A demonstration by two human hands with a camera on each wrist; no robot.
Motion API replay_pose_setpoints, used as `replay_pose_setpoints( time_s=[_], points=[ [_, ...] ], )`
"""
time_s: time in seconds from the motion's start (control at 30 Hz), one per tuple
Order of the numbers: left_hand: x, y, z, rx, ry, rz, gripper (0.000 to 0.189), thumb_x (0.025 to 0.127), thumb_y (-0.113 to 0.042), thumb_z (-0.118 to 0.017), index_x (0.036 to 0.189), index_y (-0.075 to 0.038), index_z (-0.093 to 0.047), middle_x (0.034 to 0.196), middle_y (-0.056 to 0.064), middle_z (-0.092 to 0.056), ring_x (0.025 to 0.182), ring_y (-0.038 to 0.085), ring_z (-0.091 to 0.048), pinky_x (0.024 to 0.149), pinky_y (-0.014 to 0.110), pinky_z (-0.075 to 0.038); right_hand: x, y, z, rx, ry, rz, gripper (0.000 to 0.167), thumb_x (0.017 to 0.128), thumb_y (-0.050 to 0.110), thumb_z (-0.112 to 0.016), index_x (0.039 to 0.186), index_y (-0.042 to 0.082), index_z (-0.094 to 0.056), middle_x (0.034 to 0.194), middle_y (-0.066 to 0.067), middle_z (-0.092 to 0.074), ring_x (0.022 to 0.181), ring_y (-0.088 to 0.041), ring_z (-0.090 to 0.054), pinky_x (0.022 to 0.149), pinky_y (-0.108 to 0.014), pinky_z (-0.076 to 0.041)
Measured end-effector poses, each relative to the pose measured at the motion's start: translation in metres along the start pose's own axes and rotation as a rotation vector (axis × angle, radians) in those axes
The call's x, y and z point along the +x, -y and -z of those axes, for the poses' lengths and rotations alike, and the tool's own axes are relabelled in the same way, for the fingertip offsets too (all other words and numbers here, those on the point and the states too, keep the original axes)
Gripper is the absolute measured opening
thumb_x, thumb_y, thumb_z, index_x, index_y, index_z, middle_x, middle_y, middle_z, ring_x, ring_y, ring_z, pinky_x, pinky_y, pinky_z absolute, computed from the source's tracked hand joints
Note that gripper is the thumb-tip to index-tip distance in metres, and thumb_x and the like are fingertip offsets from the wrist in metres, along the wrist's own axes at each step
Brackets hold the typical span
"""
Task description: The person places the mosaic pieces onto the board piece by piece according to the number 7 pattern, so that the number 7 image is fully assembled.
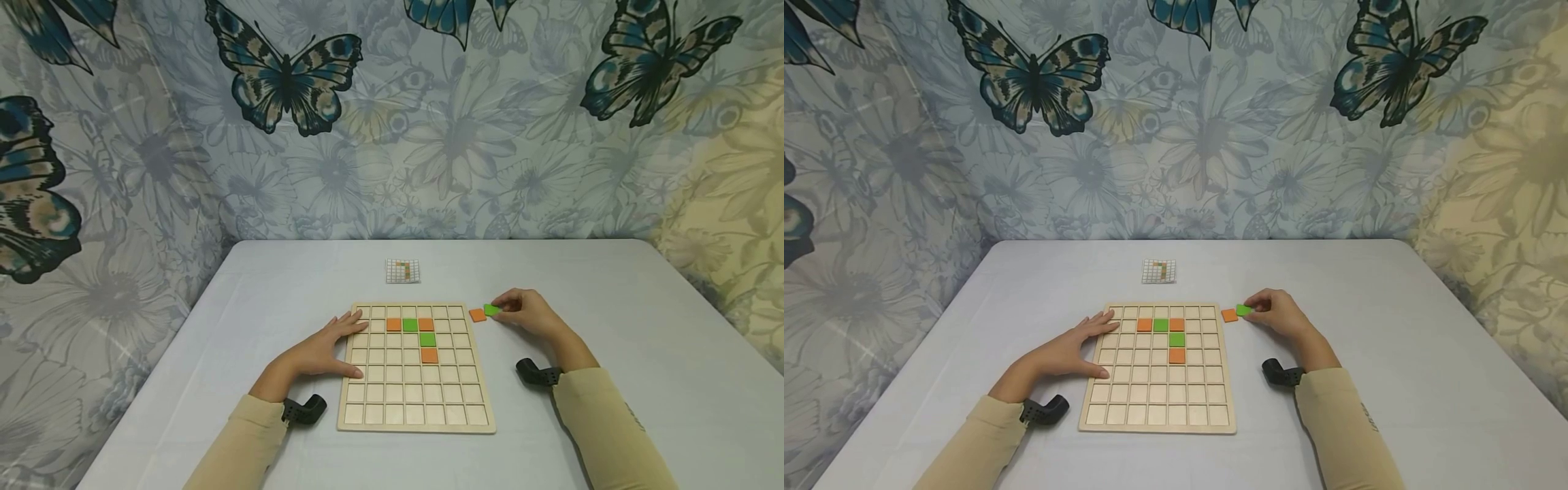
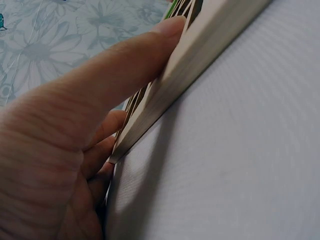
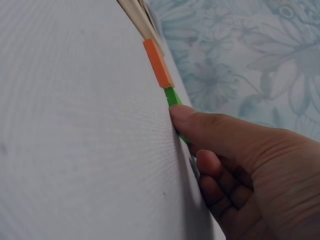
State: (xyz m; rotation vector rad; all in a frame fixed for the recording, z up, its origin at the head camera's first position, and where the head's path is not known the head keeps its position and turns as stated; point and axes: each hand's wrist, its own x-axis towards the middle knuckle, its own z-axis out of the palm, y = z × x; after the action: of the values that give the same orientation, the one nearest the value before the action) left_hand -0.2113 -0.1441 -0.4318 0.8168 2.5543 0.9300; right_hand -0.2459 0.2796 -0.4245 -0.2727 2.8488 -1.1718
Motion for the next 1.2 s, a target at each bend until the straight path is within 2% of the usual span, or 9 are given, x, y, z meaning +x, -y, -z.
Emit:
replay_pose_setpoints(
  time_s=[0.53, 0.73, 1.2],
  points=[
    [-0.001, -0.003, 0.001, -0.004, -0.003, -0.007, 0.093, 0.068, -0.046, -0.079, 0.145, -0.018, -0.035, 0.158, 0.003, -0.013, 0.146, 0.030, -0.002, 0.119, 0.051, -0.003, -0.001, 0.001, -0.001, -0.017, -0.015, 0.001, 0.027, 0.079, 0.009, -0.072, 0.101, -0.006, -0.064, 0.083, -0.009, -0.060, 0.073, -0.015, -0.050, 0.058, -0.020, -0.044],
    [-0.001, -0.003, 0.001, -0.010, -0.007, -0.012, 0.093, 0.068, -0.045, -0.080, 0.145, -0.017, -0.036, 0.158, 0.004, -0.013, 0.146, 0.030, -0.003, 0.119, 0.051, -0.003, -0.001, 0.004, 0.000, 0.011, -0.006, -0.003, 0.028, 0.078, 0.011, -0.073, 0.100, -0.005, -0.065, 0.082, -0.008, -0.061, 0.072, -0.014, -0.052, 0.058, -0.020, -0.045],
    [-0.001, -0.002, 0.001, -0.007, 0.002, -0.009, 0.094, 0.068, -0.047, -0.079, 0.145, -0.018, -0.035, 0.158, 0.003, -0.012, 0.146, 0.029, -0.002, 0.119, 0.050, -0.003, -0.002, 0.030, -0.009, 0.034, 0.064, 0.049, 0.027, 0.077, 0.012, -0.075, 0.098, -0.004, -0.066, 0.078, -0.006, -0.059, 0.070, -0.013, -0.049, 0.056, -0.021, -0.043]
  ],
)
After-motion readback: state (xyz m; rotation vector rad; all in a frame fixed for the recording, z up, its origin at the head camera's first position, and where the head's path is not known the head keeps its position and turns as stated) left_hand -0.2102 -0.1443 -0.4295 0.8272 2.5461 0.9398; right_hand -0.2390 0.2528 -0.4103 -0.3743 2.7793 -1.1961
